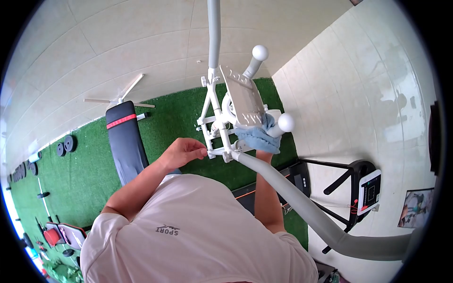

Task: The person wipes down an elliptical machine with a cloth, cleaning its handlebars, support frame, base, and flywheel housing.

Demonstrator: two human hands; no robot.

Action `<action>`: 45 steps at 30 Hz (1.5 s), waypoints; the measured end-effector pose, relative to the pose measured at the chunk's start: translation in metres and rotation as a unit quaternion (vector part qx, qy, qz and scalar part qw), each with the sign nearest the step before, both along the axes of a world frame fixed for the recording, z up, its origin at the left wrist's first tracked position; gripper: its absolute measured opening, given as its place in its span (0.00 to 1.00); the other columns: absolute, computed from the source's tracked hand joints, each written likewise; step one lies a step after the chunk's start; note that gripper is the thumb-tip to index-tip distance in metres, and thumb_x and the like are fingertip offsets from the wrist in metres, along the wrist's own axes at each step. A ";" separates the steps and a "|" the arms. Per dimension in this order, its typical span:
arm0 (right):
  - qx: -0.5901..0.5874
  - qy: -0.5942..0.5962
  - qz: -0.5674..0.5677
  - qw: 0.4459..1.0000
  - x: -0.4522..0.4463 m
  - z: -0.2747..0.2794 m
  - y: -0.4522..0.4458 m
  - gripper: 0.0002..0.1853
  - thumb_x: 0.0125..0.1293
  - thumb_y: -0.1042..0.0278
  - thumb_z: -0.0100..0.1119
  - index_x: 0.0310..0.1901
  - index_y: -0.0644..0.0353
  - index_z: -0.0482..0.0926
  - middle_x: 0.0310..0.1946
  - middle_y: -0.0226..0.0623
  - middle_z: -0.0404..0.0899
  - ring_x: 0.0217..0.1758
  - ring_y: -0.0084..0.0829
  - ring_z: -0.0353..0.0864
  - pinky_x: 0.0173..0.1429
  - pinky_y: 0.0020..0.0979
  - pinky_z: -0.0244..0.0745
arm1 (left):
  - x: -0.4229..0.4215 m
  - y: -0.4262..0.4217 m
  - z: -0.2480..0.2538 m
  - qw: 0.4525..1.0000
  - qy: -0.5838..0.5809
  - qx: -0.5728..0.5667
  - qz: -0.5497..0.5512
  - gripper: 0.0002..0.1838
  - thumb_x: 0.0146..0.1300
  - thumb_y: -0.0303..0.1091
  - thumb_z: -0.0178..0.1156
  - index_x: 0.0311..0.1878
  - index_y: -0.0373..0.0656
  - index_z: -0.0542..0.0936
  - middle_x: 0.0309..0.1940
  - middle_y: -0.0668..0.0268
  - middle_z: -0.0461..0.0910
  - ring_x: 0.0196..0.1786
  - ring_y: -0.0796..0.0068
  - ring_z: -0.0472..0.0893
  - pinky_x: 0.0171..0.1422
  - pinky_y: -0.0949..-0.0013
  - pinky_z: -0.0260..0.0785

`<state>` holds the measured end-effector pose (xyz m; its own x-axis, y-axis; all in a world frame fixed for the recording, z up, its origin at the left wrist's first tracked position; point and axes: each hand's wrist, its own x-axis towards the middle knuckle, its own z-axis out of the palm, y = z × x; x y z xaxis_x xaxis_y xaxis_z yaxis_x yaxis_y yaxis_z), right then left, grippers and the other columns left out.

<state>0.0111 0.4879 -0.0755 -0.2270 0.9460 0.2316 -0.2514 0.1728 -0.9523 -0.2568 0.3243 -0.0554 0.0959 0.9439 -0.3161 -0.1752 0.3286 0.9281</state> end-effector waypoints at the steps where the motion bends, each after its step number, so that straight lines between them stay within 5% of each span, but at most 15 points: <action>1: 0.002 -0.006 0.007 1.000 0.002 0.001 -0.001 0.19 0.57 0.68 0.66 0.49 0.65 0.77 0.41 0.43 0.82 0.42 0.35 0.83 0.49 0.33 0.78 | -0.001 0.001 0.000 1.000 0.000 -0.001 -0.003 0.15 0.70 0.34 0.63 0.51 0.30 0.81 0.42 0.58 0.86 0.46 0.74 0.84 0.55 0.70 0.77; 16: 0.054 -0.098 0.162 0.980 0.016 0.006 -0.007 0.20 0.58 0.67 0.65 0.51 0.64 0.74 0.43 0.41 0.81 0.42 0.32 0.82 0.47 0.30 0.77 | 0.017 0.015 -0.002 0.999 -0.008 -0.020 -0.048 0.16 0.66 0.36 0.67 0.49 0.32 0.83 0.39 0.63 0.86 0.43 0.77 0.83 0.53 0.70 0.74; 31: 0.149 -0.117 0.327 0.926 -0.015 0.005 0.005 0.22 0.59 0.66 0.65 0.53 0.64 0.72 0.44 0.39 0.80 0.42 0.30 0.81 0.45 0.27 0.75 | 0.016 0.000 0.000 0.999 -0.003 -0.019 -0.042 0.16 0.70 0.35 0.63 0.51 0.30 0.81 0.43 0.57 0.86 0.46 0.72 0.84 0.55 0.69 0.77; 36: 0.186 -0.075 0.323 0.925 -0.020 0.000 0.014 0.22 0.59 0.66 0.64 0.53 0.64 0.71 0.45 0.39 0.80 0.42 0.29 0.80 0.45 0.26 0.75 | 0.017 -0.006 -0.003 0.999 -0.026 -0.011 -0.020 0.16 0.69 0.38 0.65 0.48 0.33 0.83 0.40 0.64 0.87 0.44 0.78 0.83 0.54 0.71 0.74; 45: 0.193 -0.078 0.117 0.971 0.065 0.022 -0.003 0.16 0.63 0.68 0.59 0.50 0.62 0.72 0.39 0.34 0.77 0.37 0.27 0.78 0.41 0.25 0.74 | 0.010 -0.026 -0.011 0.999 -0.018 -0.022 0.030 0.16 0.70 0.36 0.63 0.51 0.31 0.81 0.42 0.59 0.86 0.45 0.72 0.84 0.55 0.69 0.77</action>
<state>0.0761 0.4851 -0.0533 -0.4866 0.7139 0.5035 -0.1843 0.4795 -0.8580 -0.2469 0.2986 -0.0663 0.0520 0.9337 -0.3542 -0.2278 0.3565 0.9061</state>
